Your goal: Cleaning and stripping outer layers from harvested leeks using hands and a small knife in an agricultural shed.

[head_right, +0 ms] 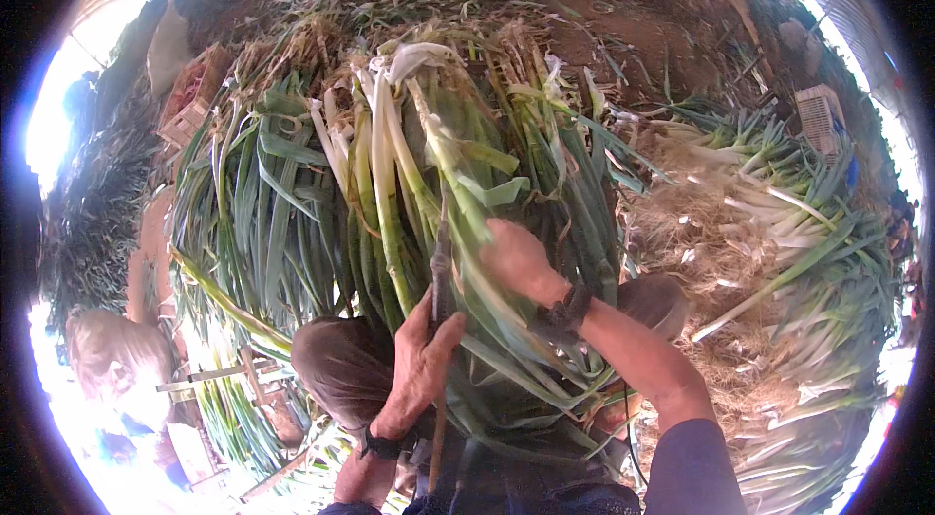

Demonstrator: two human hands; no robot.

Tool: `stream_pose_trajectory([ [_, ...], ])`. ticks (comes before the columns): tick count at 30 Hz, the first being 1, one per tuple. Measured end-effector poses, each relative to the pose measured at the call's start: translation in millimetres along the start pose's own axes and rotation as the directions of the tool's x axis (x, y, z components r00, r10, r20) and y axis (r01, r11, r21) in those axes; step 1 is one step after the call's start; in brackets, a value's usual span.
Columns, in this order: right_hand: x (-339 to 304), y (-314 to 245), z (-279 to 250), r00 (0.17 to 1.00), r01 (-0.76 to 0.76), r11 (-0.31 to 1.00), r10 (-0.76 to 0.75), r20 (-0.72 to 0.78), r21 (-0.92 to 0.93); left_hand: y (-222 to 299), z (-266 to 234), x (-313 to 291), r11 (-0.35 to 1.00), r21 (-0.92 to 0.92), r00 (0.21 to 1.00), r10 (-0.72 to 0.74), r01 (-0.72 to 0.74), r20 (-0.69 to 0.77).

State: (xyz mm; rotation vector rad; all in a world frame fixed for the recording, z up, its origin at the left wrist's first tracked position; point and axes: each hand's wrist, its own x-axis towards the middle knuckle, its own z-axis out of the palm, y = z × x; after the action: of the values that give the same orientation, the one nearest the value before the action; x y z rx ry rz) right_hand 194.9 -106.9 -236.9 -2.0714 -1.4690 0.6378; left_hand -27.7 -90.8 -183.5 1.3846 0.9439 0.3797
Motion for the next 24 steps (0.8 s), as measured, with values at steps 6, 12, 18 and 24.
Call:
stream_pose_trajectory([
  [6, -20, 23, 8, 0.994, 0.076, 0.997, -0.076, -0.083, -0.001, -7, 14, 14, 0.977, 0.167, 0.986, 0.147, -0.132, -0.082],
  [12, -26, 2, -22, 0.997, -0.067, 0.964, 0.052, 0.064, 0.257, -1, -2, 93, 0.973, 0.225, 0.992, 0.082, -0.06, -0.091],
  [18, -27, 20, -14, 0.987, -0.133, 0.833, 0.063, 0.146, 0.537, 25, -26, 163, 0.929, 0.369, 0.982, 0.095, -0.028, -0.165],
  [24, -10, 38, -43, 0.941, -0.322, 0.67, 0.145, 0.307, 0.669, 12, -1, 82, 0.973, 0.203, 0.992, 0.12, -0.11, -0.039],
])
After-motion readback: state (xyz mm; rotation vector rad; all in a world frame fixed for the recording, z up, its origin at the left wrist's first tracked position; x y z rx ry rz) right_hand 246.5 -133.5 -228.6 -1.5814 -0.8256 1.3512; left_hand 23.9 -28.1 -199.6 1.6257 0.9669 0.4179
